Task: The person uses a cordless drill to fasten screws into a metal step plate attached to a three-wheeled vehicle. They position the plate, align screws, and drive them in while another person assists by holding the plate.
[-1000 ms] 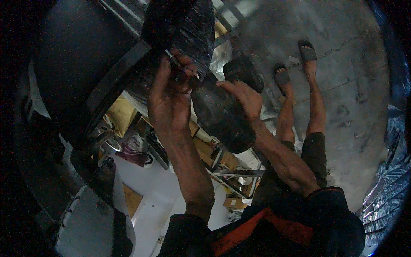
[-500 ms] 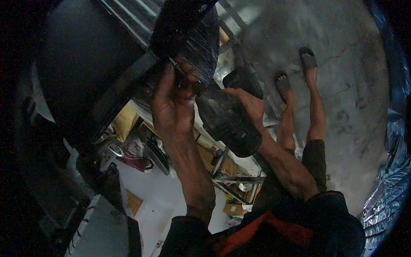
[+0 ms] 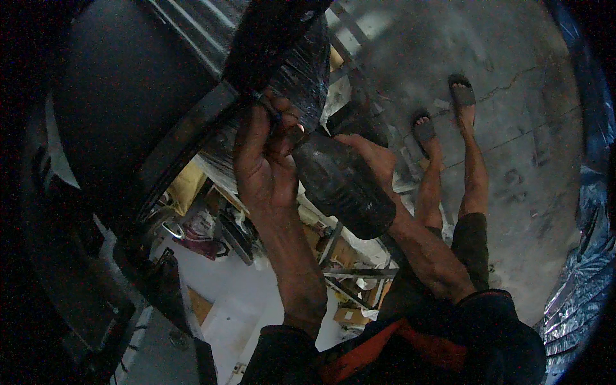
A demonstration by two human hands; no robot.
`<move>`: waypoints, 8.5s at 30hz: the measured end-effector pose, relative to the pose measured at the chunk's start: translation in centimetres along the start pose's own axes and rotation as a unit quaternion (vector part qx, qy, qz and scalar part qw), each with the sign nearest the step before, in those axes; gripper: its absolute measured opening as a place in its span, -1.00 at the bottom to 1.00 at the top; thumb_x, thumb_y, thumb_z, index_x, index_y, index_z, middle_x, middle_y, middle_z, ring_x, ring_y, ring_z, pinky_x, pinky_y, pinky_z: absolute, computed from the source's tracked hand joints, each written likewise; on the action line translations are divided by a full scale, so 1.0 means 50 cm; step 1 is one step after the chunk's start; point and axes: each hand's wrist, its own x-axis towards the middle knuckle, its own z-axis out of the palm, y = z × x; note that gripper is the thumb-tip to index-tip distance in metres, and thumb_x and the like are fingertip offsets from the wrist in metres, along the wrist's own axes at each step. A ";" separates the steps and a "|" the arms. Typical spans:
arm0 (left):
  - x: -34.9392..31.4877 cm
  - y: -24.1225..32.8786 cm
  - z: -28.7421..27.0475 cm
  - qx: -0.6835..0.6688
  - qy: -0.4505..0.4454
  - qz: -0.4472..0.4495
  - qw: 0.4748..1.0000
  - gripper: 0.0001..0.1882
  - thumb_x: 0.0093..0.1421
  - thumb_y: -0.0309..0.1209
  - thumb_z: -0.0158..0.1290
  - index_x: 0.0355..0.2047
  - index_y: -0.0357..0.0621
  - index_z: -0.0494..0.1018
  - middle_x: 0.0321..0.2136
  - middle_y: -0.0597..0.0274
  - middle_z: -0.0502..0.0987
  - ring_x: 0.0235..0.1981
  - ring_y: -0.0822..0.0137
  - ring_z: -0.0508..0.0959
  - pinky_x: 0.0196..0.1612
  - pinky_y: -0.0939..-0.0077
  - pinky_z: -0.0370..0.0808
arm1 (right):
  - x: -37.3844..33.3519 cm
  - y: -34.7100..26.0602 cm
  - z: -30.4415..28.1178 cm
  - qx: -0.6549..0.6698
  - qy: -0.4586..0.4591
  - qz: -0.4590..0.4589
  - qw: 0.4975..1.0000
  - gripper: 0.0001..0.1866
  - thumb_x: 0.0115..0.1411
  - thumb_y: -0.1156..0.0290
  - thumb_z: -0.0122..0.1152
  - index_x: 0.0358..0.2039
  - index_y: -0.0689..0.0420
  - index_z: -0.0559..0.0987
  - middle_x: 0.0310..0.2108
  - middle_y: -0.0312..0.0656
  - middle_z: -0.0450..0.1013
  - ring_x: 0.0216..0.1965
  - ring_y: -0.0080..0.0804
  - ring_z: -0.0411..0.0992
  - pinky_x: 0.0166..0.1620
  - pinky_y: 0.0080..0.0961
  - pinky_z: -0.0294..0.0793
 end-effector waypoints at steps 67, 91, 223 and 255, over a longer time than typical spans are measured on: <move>-0.210 0.138 -0.100 0.060 -0.030 0.036 0.997 -0.70 0.35 -0.17 0.04 -0.24 -0.18 0.39 -0.43 0.16 0.43 -0.48 0.27 0.49 -0.45 0.41 0.49 | -0.034 -0.172 -0.056 0.009 -0.217 -0.146 0.965 -0.56 -0.12 0.52 0.22 -0.12 0.16 0.58 -0.51 -0.21 0.37 -0.48 -0.24 0.44 -0.45 -0.32 0.43; -0.170 0.215 -0.194 -0.112 -0.292 -0.121 0.942 -0.67 0.32 -0.11 0.02 -0.11 -0.08 0.40 -0.30 0.25 0.44 -0.39 0.25 0.49 -0.33 0.24 0.54 | -0.129 -0.260 0.094 0.015 -0.093 -0.116 0.989 -0.53 -0.08 0.49 0.20 -0.07 0.22 0.55 -0.48 -0.14 0.40 -0.46 -0.18 0.42 -0.46 -0.30 0.37; -0.184 0.258 -0.227 0.206 0.337 0.411 0.822 -0.50 0.33 -0.03 -0.03 -0.32 -0.33 0.49 -0.47 0.07 0.54 -0.58 0.31 0.53 -0.54 0.50 0.54 | -0.187 -0.336 0.273 0.148 -0.096 -0.002 0.984 -0.74 0.01 0.48 0.28 -0.24 0.21 0.57 -0.41 -0.09 0.54 -0.41 -0.19 0.56 -0.34 -0.39 0.52; -0.208 0.298 -0.225 0.213 0.320 0.406 0.829 -0.44 0.08 0.01 0.27 -0.13 -0.20 0.47 -0.35 0.11 0.59 -0.45 0.22 0.59 -0.44 0.38 0.58 | -0.222 -0.369 0.292 0.188 -0.059 0.017 0.980 -0.61 -0.04 0.40 0.39 -0.16 0.20 0.56 -0.39 -0.09 0.53 -0.39 -0.14 0.55 -0.35 -0.30 0.53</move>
